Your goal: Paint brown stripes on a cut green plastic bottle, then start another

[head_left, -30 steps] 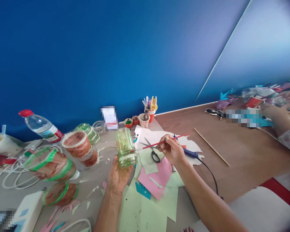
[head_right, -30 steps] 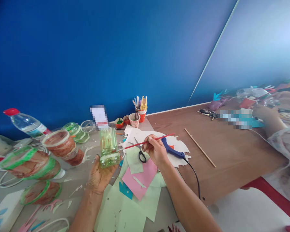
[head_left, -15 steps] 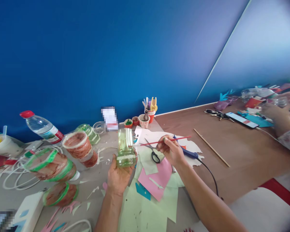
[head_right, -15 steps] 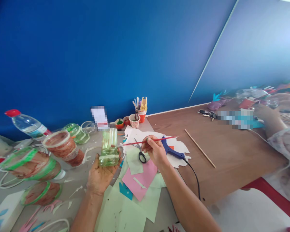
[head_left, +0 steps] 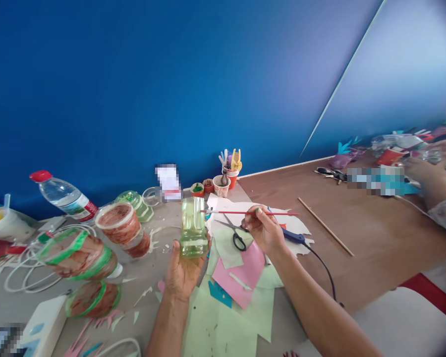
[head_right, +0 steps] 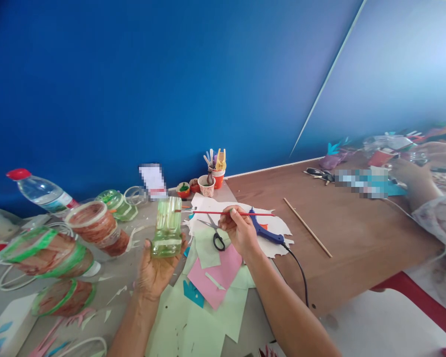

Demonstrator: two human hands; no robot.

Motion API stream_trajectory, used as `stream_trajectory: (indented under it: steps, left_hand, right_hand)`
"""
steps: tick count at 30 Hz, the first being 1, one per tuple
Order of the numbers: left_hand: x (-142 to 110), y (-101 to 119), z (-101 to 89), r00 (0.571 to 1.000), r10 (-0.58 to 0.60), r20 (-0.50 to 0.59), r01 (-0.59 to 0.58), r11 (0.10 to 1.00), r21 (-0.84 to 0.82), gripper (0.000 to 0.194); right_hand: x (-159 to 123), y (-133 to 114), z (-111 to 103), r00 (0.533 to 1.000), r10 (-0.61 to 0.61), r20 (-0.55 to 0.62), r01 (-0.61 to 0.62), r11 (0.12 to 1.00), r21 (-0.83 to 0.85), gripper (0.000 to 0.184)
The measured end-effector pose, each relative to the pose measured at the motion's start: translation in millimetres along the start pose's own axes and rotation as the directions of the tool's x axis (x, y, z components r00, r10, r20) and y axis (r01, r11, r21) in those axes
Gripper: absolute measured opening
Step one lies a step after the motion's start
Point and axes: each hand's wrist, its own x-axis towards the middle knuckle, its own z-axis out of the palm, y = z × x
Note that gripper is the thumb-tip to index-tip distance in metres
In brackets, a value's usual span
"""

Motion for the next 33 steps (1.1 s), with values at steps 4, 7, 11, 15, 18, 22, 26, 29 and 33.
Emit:
stream_trajectory:
  steps: [4, 7, 11, 15, 18, 22, 26, 29, 33]
  left_hand:
    - [0.1, 1.1, -0.1, 0.999, -0.031, 0.04, 0.031, 1.0, -0.003, 0.039]
    - [0.4, 2.0, -0.5, 0.999, -0.03, 0.025, 0.031, 0.999, -0.015, 0.037]
    - [0.3, 2.2, 1.5, 1.0, -0.025, -0.018, 0.024, 0.999, -0.031, 0.038]
    - [-0.2, 1.4, 4.0, 0.999, -0.025, -0.019, 0.024, 0.999, -0.048, 0.036]
    - [0.2, 0.8, 2.6, 1.0, -0.018, -0.004, 0.017, 0.997, -0.081, 0.036]
    - [1.8, 1.0, -1.8, 1.0, -0.024, 0.018, 0.026, 0.994, -0.104, 0.038]
    - [1.7, 0.4, 0.5, 0.999, -0.041, 0.012, 0.042, 0.993, -0.107, 0.039]
    - [0.1, -0.3, 5.3, 0.997, -0.076, 0.008, 0.077, 0.992, -0.097, 0.042]
    - [-0.9, -0.5, 6.4, 0.996, -0.088, 0.026, 0.09, 0.991, -0.101, 0.042]
  right_hand:
    - [0.0, 0.9, -0.3, 0.999, 0.03, 0.034, -0.029, 0.999, -0.03, 0.019]
    - [0.1, 0.9, -0.5, 1.0, 0.016, 0.015, -0.016, 1.0, -0.01, 0.018]
    - [0.3, 1.0, -0.2, 1.0, 0.003, 0.004, -0.003, 0.999, -0.039, 0.018]
    - [0.6, 2.0, -0.9, 0.999, 0.017, 0.036, -0.015, 0.999, -0.034, 0.02]
    - [0.8, 2.8, -1.5, 1.0, -0.013, -0.006, 0.013, 1.0, -0.026, 0.019]
    - [0.1, 4.2, -0.6, 0.998, 0.041, 0.047, -0.038, 0.997, -0.061, 0.023]
    - [0.6, 5.1, 0.2, 1.0, -0.001, -0.003, 0.001, 1.0, -0.019, 0.02]
    - [1.3, 5.6, -0.4, 1.0, -0.003, -0.01, 0.003, 1.0, -0.019, 0.019]
    - [1.2, 5.6, -1.3, 0.999, 0.025, 0.038, -0.024, 1.0, -0.014, 0.021]
